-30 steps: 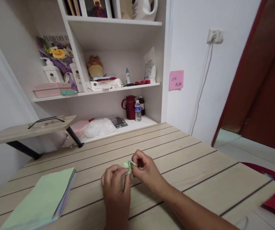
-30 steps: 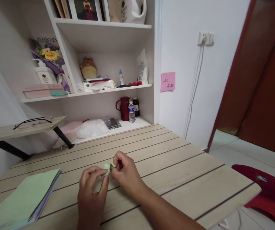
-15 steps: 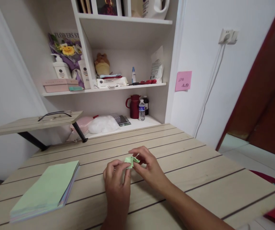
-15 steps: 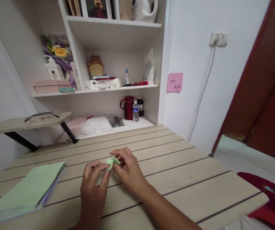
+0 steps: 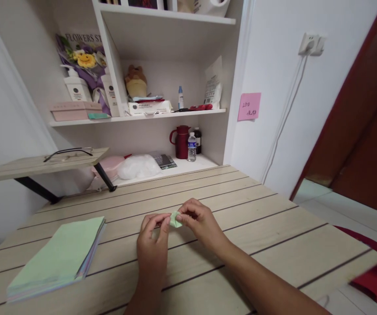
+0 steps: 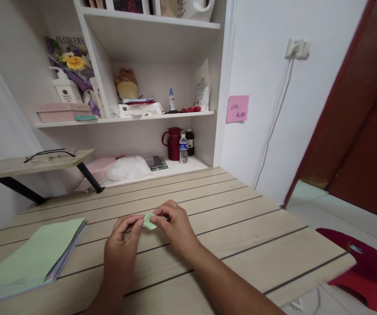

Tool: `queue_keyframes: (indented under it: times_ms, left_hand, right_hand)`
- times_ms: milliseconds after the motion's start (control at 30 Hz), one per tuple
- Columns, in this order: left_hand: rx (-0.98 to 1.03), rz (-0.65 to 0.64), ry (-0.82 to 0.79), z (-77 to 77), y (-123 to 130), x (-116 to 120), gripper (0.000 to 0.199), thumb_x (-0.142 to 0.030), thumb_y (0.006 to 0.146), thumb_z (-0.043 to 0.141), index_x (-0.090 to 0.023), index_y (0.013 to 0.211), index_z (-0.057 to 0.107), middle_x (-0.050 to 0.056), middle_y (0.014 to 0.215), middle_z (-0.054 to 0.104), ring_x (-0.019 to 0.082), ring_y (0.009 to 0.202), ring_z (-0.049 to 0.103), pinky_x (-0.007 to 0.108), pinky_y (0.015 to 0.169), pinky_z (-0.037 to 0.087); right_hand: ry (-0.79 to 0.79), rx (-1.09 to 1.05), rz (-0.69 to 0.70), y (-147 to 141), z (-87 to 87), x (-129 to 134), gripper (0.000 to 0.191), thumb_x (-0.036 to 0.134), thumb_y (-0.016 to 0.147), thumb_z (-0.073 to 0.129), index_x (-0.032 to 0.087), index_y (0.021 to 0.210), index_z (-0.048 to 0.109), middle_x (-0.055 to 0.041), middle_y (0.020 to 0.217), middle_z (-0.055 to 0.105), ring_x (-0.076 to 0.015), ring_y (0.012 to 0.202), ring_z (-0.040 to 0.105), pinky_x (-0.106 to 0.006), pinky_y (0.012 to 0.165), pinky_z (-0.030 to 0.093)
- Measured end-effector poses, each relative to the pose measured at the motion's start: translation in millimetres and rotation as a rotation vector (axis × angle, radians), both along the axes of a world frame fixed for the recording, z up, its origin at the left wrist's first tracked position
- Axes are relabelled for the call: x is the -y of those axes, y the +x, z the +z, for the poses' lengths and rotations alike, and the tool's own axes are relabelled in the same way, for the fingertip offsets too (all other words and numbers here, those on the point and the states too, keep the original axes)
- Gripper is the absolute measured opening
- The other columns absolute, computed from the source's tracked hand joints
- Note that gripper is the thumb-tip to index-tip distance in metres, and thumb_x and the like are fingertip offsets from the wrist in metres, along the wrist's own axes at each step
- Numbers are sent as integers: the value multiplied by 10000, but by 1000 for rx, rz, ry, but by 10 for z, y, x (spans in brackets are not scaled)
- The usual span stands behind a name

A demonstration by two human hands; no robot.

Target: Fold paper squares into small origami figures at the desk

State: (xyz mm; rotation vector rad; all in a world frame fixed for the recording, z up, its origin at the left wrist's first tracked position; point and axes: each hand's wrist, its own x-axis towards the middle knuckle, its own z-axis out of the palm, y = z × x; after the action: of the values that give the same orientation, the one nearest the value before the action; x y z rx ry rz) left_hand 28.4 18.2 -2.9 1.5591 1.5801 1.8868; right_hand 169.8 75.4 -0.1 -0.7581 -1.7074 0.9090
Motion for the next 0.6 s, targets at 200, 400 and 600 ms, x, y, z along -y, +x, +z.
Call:
queue_keyframes:
  times_ms: [200,400,600]
  left_hand:
    - [48,4,-44,-3,-14,-13,136,-348,748,687,-213,736,705,28,780,682,188,751,632,310,749,500]
    - [135,-15,-101,-55,-16,-19,201,-403,745,696,-203,770,696,30,789,678,187,752,620,305,740,482]
    - [382,-134,-282,-135,-60,-44,409,-559,809,596,-165,800,703,-14,628,567,136,620,514,266,635,417]
  right_hand:
    - [23,16,-13,4,39,29,53,259,798,688,225,758,695,-24,823,571,-175,793,547,-294,693,426]
    - [34,47,16,33,51,25,58,261,804,691,225,758,693,-16,788,595,-179,780,557,-314,739,432]
    - [-88,-147,15,52,-21,-64,108,323,748,746,233,779,695,-37,1000,560,-204,940,553,-333,830,455]
